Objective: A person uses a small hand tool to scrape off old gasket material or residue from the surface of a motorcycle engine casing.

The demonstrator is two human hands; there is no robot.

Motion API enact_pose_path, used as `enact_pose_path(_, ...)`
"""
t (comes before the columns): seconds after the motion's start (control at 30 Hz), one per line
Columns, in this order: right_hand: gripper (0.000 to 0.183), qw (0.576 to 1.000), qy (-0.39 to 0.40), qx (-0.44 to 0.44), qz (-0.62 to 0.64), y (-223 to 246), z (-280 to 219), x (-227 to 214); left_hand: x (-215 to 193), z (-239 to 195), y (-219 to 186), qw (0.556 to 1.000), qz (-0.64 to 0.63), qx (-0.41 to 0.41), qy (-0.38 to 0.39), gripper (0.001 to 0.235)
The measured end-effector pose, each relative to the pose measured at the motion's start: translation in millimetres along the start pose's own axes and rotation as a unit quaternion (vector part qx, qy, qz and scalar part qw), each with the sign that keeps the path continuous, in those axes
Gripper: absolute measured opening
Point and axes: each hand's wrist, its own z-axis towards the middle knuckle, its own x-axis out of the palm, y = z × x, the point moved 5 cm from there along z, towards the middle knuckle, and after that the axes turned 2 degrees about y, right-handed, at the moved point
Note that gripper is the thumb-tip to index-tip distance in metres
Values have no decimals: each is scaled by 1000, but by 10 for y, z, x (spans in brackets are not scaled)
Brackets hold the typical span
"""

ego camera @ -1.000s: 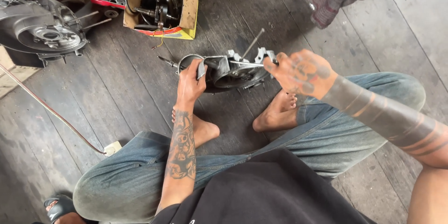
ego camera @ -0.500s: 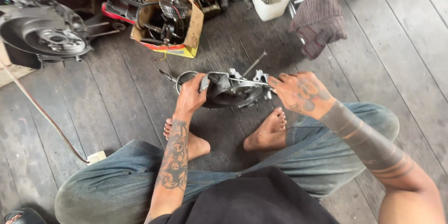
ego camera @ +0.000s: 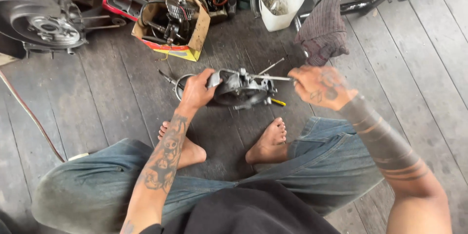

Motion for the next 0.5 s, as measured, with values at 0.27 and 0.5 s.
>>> enact_pose_path(0.27, 34, 1000, -13, 24, -4, -288, 44, -138, -107, 472, 202, 995, 95, 24, -22, 33)
enact_pose_path(0.5, 38, 991, -68, -11, 117, -24, 541, 79, -243, 516, 193, 995, 99, 18, 14, 34)
